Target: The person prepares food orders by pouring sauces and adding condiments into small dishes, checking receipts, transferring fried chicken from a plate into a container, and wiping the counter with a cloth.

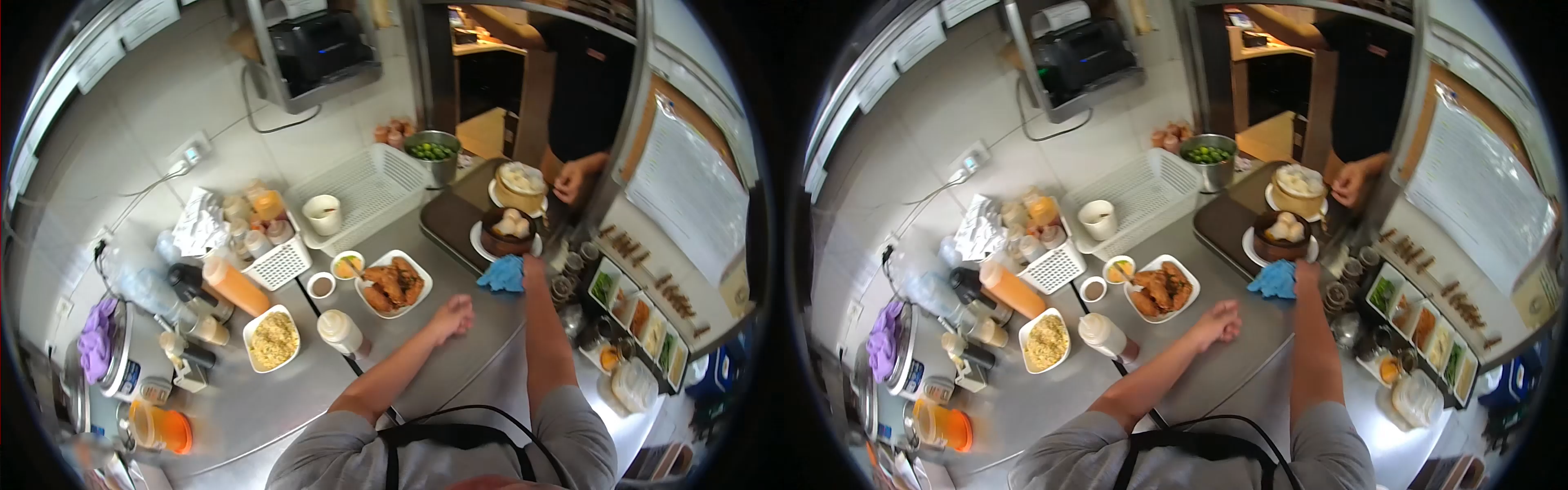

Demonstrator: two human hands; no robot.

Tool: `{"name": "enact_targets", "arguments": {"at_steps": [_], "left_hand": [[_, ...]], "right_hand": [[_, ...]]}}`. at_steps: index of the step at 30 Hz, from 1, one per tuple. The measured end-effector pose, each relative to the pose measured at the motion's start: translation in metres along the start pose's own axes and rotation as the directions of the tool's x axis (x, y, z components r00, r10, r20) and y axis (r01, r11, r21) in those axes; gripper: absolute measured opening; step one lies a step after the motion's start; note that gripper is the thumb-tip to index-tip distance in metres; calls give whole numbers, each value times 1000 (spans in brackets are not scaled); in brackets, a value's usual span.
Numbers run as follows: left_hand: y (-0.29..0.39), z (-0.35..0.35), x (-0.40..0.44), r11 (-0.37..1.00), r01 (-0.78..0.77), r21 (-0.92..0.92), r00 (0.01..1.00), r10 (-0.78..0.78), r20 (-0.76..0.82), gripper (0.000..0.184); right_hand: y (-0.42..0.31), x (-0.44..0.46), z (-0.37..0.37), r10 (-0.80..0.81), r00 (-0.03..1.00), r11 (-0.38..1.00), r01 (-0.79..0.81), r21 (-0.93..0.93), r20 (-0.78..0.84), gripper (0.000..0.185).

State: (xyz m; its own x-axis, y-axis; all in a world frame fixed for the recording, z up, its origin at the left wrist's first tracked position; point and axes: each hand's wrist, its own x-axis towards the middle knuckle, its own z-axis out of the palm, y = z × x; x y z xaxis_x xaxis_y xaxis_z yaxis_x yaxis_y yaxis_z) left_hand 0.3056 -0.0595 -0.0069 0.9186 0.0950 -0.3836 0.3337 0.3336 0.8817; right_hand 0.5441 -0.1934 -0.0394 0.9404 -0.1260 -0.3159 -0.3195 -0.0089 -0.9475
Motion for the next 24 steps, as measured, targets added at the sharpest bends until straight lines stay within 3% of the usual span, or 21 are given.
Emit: {"name": "enact_targets", "arguments": {"at_steps": [2,4,7,8,11,12,14,16,17,20,21,23,24], "left_hand": [[-15,-8,-44,999,-9,-42,994,4,-114,31],[-45,-26,-81,990,-130,-55,958,111,-265,33],[-77,-61,-138,975,-223,-12,842,187,-506,25],[-83,-72,-154,965,-260,44,775,236,-586,24],[-51,-91,-185,801,-453,392,398,575,-715,45],[-46,-104,-187,736,-408,540,288,665,-689,59],[-9,-105,-198,749,-214,628,234,663,-711,72],[19,-109,-195,566,-243,788,231,822,-520,75],[29,-111,-192,461,-257,849,227,883,-411,77],[45,-113,-180,698,-407,590,464,714,-524,78],[51,-117,-178,677,-475,562,422,736,-529,77],[61,-131,-172,624,-599,502,343,767,-543,76],[64,-153,-167,557,-543,629,212,815,-538,70]], "right_hand": [[-15,-9,1,-13,999,992,19,-126,47,57],[-23,-20,-5,-37,994,962,62,-267,101,60],[-19,-28,-11,-41,991,938,83,-336,131,61],[1,-18,-7,-241,969,885,244,-398,57,62],[-15,-78,-20,-231,942,854,316,-413,242,57],[-37,-131,-26,-287,914,813,391,-432,288,52],[22,-117,-30,-406,837,791,523,-317,367,48],[59,-149,-31,-715,595,508,803,-312,367,43],[65,-171,-37,-715,544,416,836,-357,439,40],[72,-196,-49,-751,375,197,913,-358,544,36],[73,-198,-50,-768,313,134,932,-338,559,35],[74,-196,-49,-766,347,175,922,-345,540,33],[74,-194,-47,-768,365,195,916,-350,527,33]]}}
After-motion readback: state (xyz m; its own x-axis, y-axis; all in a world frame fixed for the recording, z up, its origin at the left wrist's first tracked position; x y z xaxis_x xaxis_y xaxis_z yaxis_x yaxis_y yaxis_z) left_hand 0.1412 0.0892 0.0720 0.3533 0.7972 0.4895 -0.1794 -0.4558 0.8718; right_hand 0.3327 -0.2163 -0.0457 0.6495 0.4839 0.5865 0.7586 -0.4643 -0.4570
